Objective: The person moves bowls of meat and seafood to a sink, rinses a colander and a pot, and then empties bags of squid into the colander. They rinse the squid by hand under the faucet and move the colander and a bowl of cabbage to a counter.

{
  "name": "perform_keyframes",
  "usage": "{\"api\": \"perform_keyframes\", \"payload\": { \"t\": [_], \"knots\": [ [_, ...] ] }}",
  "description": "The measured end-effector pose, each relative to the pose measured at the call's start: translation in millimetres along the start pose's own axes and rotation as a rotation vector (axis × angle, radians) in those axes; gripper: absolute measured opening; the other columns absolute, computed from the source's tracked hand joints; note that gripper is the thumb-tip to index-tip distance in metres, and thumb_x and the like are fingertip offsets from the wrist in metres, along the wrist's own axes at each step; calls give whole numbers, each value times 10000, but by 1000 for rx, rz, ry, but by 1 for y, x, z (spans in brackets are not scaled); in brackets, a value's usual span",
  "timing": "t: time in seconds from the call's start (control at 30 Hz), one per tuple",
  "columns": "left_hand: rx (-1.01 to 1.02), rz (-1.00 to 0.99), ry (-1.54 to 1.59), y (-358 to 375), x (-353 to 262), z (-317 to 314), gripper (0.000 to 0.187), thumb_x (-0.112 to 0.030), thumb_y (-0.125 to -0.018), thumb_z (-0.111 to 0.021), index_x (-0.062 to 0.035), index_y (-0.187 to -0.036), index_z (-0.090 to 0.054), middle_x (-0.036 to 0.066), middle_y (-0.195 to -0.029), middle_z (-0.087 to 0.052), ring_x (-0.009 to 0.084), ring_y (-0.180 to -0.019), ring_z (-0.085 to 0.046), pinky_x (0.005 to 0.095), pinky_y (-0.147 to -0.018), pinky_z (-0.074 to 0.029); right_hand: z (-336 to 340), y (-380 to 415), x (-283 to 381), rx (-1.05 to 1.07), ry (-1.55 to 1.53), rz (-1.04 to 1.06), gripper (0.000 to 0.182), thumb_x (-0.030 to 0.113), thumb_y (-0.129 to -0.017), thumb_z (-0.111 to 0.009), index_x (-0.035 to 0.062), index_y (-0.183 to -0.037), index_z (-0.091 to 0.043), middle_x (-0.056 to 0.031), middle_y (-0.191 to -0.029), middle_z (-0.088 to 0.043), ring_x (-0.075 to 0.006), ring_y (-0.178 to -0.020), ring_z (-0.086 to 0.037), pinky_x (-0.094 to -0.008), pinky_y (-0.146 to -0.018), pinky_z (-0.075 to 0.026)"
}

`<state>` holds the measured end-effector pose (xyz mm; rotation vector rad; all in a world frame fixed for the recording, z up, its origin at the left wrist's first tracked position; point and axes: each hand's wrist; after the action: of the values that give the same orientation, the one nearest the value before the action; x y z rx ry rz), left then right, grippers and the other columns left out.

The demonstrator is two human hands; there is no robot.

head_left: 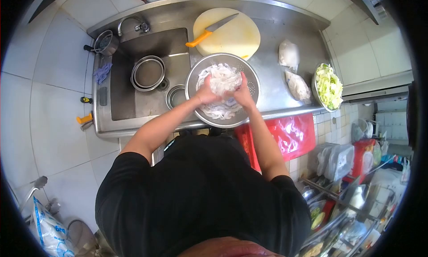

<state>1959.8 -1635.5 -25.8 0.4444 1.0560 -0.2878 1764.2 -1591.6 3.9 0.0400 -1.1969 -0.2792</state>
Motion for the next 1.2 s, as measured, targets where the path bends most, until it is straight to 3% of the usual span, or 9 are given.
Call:
{"api": "perform_keyframes", "payload": {
  "t": [0.1,0.27,0.5,0.7,0.8,0.9,1.07,1.17,1.2],
  "knots": [
    [29,92,-289,30,-19,-6,1054,-238,-675,-811,-143,-1504,-167,318,-1401,-359,441,-1264,-442,441,-1044,-411,-15,12,-6,-59,442,199,717,93,-709,-730,130,-1374,-467,-249,-1115,-624,-360,-936,-634,-391,-838,-513],
    [-70,-71,-268,3,4,11,459,-104,-895,-545,-89,-1351,-490,256,-1130,-617,419,-1064,-585,450,-908,-475,-5,3,8,-193,504,172,223,143,-822,-633,95,-1018,-728,-226,-945,-672,-393,-857,-648,-441,-775,-520],
    [-95,-309,-403,-7,-85,61,219,-195,-923,-535,-35,-997,-664,214,-902,-669,404,-875,-633,460,-778,-503,30,-4,78,-265,409,178,204,215,-851,-647,37,-906,-731,-201,-793,-680,-360,-730,-666,-414,-689,-520],
    [-114,-203,-177,-16,-107,64,265,-265,-919,-593,-23,-821,-637,73,-606,-638,197,-560,-646,343,-547,-501,41,-1,116,-257,261,71,221,222,-845,-669,19,-914,-721,-178,-726,-674,-315,-656,-660,-369,-632,-503],
    [-145,-252,-75,-14,-110,65,259,-265,-908,-622,-19,-828,-639,48,-630,-636,125,-563,-633,302,-527,-489,44,4,123,-346,155,212,265,248,-860,-673,-2,-934,-719,-93,-669,-667,-143,-543,-606,-297,-558,-473],
    [-64,-162,-59,-32,-86,59,225,-235,-882,-650,-16,-832,-646,74,-676,-664,161,-589,-655,318,-544,-503,46,0,125,-355,299,186,207,221,-838,-685,23,-892,-719,-151,-702,-679,-310,-616,-647,-384,-620,-503],
    [-135,-190,-260,-3,-84,34,508,-209,-851,-660,-38,-1303,-503,186,-1136,-644,229,-950,-667,356,-865,-501,9,12,98,-186,238,396,129,128,-808,-684,39,-896,-713,-183,-917,-687,-331,-854,-669,-373,-748,-516],
    [-162,-315,52,-21,-35,7,534,-204,-792,-705,-37,-1265,-521,220,-1119,-648,368,-1067,-616,395,-902,-484,-22,20,89,-5,158,379,173,102,-813,-665,32,-969,-695,-177,-948,-685,-323,-887,-664,-377,-800,-513],
    [-133,-394,63,-28,-13,5,462,-152,-808,-702,-33,-1227,-549,175,-1087,-672,308,-1014,-650,363,-866,-501,-26,24,88,56,132,362,193,97,-818,-659,30,-997,-688,-173,-948,-686,-322,-885,-664,-380,-812,-512]
  ]
}}
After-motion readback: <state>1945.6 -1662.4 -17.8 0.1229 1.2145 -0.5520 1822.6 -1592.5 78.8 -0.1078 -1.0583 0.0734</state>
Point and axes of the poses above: each hand's wrist, its own y-axis away from the middle knuckle, its own z-axis out of the back of the hand, x = y × z
